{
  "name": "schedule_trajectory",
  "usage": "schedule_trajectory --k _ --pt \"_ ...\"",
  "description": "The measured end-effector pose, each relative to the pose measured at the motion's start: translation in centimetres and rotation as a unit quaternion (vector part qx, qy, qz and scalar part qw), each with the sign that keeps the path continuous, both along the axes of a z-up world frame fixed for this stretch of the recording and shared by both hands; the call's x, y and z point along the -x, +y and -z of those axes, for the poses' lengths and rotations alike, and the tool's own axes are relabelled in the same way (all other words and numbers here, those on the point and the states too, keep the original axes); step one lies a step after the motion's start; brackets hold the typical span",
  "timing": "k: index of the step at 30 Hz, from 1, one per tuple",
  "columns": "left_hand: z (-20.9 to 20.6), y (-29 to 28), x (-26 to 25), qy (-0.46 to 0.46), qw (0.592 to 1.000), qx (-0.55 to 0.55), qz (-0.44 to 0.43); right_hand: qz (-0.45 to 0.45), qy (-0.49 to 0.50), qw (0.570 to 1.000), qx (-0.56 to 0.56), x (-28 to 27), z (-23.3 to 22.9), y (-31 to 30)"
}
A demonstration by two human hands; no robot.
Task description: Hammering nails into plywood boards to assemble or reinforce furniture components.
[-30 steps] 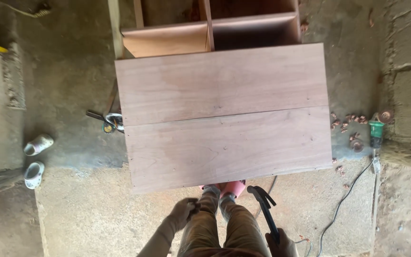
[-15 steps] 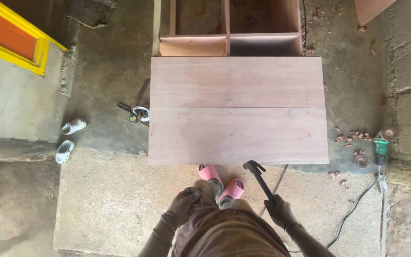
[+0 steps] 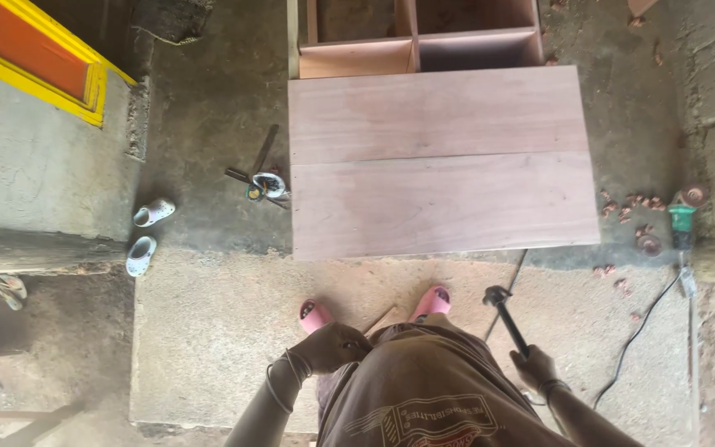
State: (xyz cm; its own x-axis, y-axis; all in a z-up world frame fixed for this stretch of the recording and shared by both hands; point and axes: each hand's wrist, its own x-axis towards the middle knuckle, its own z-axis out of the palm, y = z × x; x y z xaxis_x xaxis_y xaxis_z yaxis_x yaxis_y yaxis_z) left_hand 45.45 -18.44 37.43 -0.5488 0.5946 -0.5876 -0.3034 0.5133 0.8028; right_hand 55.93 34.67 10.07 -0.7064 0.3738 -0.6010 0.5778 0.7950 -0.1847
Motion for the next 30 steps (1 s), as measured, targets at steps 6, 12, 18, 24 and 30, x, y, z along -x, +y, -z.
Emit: schedule_trajectory --k 6,12,18,24,30 --pt "4.5 -13.5 -2.8 -0.043 0.99 -0.018 -0.135 0.103 -0.004 0.994 -0.018 0.9 -2.6 -11.8" --pt "9.1 -24.0 -3.5 0.008 0.976 -0.009 -0.218 0.27 -0.007 0.958 0.102 1.5 -6.1 -25.8" --pt "8.7 -25.2 3.3 0.07 0.992 0.034 -0.101 0.21 0.031 0.974 0.084 -1.1 -2.7 -29.1" --pt "9.9 -25.0 10.9 0.09 0.992 0.037 -0.081 0.137 0.029 0.989 0.043 -1.2 -3.0 -29.6" --pt "10.6 -26.2 17.4 0.101 0.972 0.039 -0.208 0.079 0.027 0.996 0.041 7.6 -3.1 -28.7"
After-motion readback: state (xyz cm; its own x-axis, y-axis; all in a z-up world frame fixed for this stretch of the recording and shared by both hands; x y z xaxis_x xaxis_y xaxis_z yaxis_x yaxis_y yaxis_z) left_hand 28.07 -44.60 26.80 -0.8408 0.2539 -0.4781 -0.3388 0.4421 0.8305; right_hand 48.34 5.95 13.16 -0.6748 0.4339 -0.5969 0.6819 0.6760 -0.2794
